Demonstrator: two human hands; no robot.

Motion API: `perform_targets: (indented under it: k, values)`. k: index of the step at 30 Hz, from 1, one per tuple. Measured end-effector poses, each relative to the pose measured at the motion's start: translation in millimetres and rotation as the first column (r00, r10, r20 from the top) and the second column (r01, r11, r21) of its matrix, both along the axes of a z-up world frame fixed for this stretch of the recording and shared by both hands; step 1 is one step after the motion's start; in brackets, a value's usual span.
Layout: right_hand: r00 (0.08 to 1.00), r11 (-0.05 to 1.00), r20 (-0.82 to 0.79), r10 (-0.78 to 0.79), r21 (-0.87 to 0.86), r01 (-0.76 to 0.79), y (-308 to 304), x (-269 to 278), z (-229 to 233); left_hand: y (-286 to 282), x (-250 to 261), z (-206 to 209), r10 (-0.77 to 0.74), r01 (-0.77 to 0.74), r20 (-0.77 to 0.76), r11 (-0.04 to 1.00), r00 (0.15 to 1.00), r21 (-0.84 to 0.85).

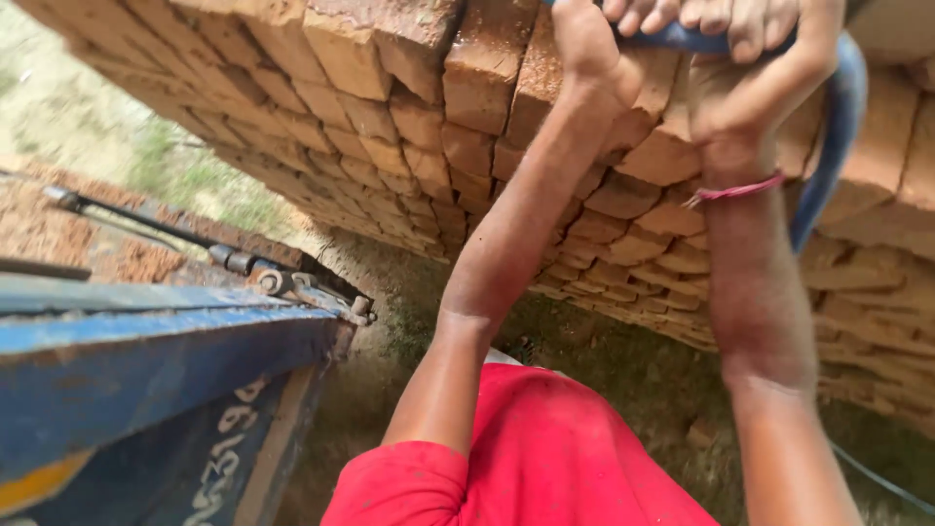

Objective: The person holds a blue hose and sprays water onto a stacked brick wall. They move the hose along the wall to wet different sections, then return to previously wet areas to continue spraying.

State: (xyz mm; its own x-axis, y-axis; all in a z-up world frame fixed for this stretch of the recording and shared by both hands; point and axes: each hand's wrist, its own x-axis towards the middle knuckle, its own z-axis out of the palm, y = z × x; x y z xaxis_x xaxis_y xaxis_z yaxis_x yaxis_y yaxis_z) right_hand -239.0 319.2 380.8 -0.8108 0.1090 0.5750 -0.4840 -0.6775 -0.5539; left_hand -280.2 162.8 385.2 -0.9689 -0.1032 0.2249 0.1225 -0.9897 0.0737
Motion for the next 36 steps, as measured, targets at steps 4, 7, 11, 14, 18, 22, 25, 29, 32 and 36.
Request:
perform_targets:
  k: [4, 7, 11, 14, 18, 22, 25, 29, 32, 36]
  values:
    - [0.991, 0.988, 0.019, 0.135, -0.084, -0.133, -31.2, 2.1, -13.3, 1.0, 0.6, -15.7, -0.029, 0.035, 0.081, 0.997, 0.996, -0.073]
    - [0.994, 0.989, 0.044, 0.103, -0.110, -0.097, -37.9, 4.3, -24.3, -4.2, 8.3, -19.5, -0.113, 0.119, 0.095, 0.991, 0.989, -0.055]
    - [0.969, 0.976, 0.218, 0.116, -0.206, -0.070, -36.7, 3.2, -22.4, -6.4, 19.2, -3.5, -0.084, 0.097, 0.155, 0.992, 0.984, -0.079]
    - [0.977, 0.967, 0.182, 0.112, -0.245, -0.066, -42.6, 4.6, -17.8, -7.4, 10.7, -22.1, -0.165, 0.174, 0.105, 0.982, 0.981, -0.080]
    - [0.968, 0.939, 0.243, 0.060, -0.343, 0.028, -53.9, 8.1, -11.9, -10.5, 18.5, -10.0, -0.134, 0.143, 0.104, 0.986, 0.986, -0.088]
    - [0.947, 0.924, 0.320, 0.014, -0.367, 0.110, -60.4, 10.6, -1.6, -14.4, 22.8, -4.9, -0.163, 0.168, 0.078, 0.984, 0.983, -0.061]
    - [0.931, 0.911, 0.366, 0.001, -0.384, 0.150, -64.8, 11.2, 0.0, -17.6, 22.7, -1.1, -0.193, 0.200, 0.097, 0.977, 0.977, -0.071]
    - [0.904, 0.908, 0.420, -0.084, -0.341, 0.242, -66.0, 12.6, 6.4, -20.1, 23.1, 2.0, -0.250, 0.257, 0.103, 0.964, 0.963, -0.064]
    - [0.889, 0.893, 0.452, -0.071, -0.367, 0.258, -64.2, 15.0, 0.4, -19.0, 25.0, 5.5, -0.260, 0.269, 0.112, 0.960, 0.959, -0.076]
    - [0.884, 0.880, 0.459, -0.089, -0.378, 0.286, -61.3, 10.9, -4.6, -16.8, 20.0, -7.9, -0.240, 0.247, 0.080, 0.965, 0.967, -0.091]
